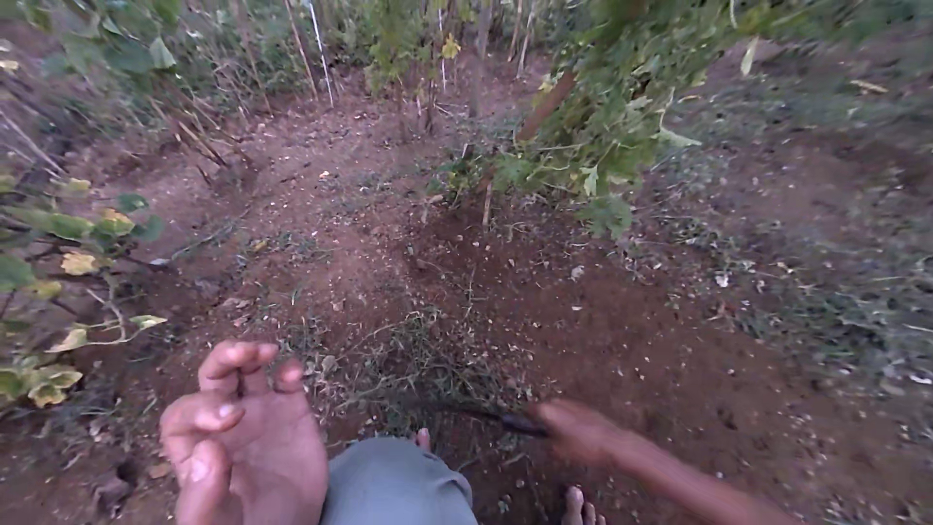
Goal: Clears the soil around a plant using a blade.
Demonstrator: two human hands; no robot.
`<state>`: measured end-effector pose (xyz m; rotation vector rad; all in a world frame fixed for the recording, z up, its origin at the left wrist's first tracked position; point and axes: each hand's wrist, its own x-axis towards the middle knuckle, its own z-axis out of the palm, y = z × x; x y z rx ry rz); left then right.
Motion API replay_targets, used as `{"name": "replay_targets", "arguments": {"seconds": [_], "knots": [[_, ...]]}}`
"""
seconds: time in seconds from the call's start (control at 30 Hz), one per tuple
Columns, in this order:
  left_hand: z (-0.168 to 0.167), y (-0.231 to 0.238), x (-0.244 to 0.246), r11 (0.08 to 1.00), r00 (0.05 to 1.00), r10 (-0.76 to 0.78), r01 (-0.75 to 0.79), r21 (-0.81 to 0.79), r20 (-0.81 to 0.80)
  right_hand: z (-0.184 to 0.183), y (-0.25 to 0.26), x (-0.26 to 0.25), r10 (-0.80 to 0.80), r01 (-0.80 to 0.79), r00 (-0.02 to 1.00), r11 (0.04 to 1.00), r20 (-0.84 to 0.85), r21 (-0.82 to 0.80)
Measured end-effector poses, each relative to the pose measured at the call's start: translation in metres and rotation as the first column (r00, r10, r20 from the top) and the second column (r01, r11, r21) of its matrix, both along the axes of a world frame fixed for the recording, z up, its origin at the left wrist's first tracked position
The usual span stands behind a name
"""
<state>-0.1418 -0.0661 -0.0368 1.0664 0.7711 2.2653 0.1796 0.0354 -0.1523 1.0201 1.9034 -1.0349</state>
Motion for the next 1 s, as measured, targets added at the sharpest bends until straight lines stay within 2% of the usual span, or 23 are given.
{"name": "replay_targets", "arguments": {"seconds": [0.1,0.17,0.27,0.33,0.4,0.47,0.53,0.6,0.67,0.8,0.87,0.9,0.97,1.0], "knots": [[-0.001,-0.004,-0.004,0.999,0.999,0.046,-0.045,0.021,-0.019,0.053,0.04,0.024,-0.027,0.015,0.996,0.991,0.088,0.134],[0.0,0.0,0.0,0.999,0.998,0.042,-0.041,0.032,-0.049,0.061,0.061,0.041,-0.141,0.118,0.986,0.969,0.092,0.216],[0.0,0.006,0.007,0.999,0.998,0.012,-0.01,0.035,-0.054,0.012,0.071,0.051,-0.404,0.386,0.914,0.885,0.02,0.261],[0.001,0.006,0.01,0.999,0.999,-0.008,0.011,0.052,-0.05,-0.038,0.048,0.031,-0.582,0.563,0.813,0.784,-0.006,0.262],[0.001,0.003,0.011,0.997,0.998,-0.02,0.025,0.069,-0.066,-0.08,0.008,-0.005,-0.707,0.692,0.707,0.694,0.008,0.198],[0.003,0.001,0.012,0.997,0.997,-0.024,0.03,0.073,-0.077,-0.103,-0.038,-0.034,-0.712,0.708,0.701,0.701,0.038,0.09],[0.004,-0.001,0.013,0.997,0.996,-0.013,0.019,0.07,-0.084,-0.102,-0.068,-0.045,-0.681,0.682,0.731,0.732,0.039,0.002],[0.004,-0.001,0.016,0.998,0.992,0.025,-0.018,0.057,-0.127,-0.078,-0.058,-0.034,-0.666,0.665,0.746,0.745,-0.001,-0.049],[0.005,-0.002,0.019,0.999,0.986,0.037,-0.032,0.035,-0.161,-0.035,-0.026,-0.003,-0.671,0.665,0.734,0.741,-0.1,-0.092],[0.002,-0.002,0.021,0.998,0.982,0.066,-0.067,0.003,-0.18,0.11,0.034,0.06,-0.491,0.501,0.824,0.864,-0.282,-0.04],[-0.001,0.003,0.02,0.994,0.978,0.103,-0.11,-0.029,-0.184,0.164,0.054,0.086,-0.319,0.373,0.887,0.921,-0.333,0.111],[-0.002,0.006,0.019,0.991,0.977,0.118,-0.128,-0.046,-0.178,0.176,0.062,0.097,-0.203,0.3,0.91,0.924,-0.361,0.238],[-0.003,0.012,0.018,0.988,0.975,0.128,-0.141,-0.059,-0.179,0.18,0.077,0.098,-0.021,0.173,0.945,0.878,-0.325,0.447],[-0.004,0.014,0.018,0.989,0.976,0.125,-0.137,-0.055,-0.179,0.169,0.086,0.088,0.012,0.131,0.964,0.848,-0.267,0.514]]}}
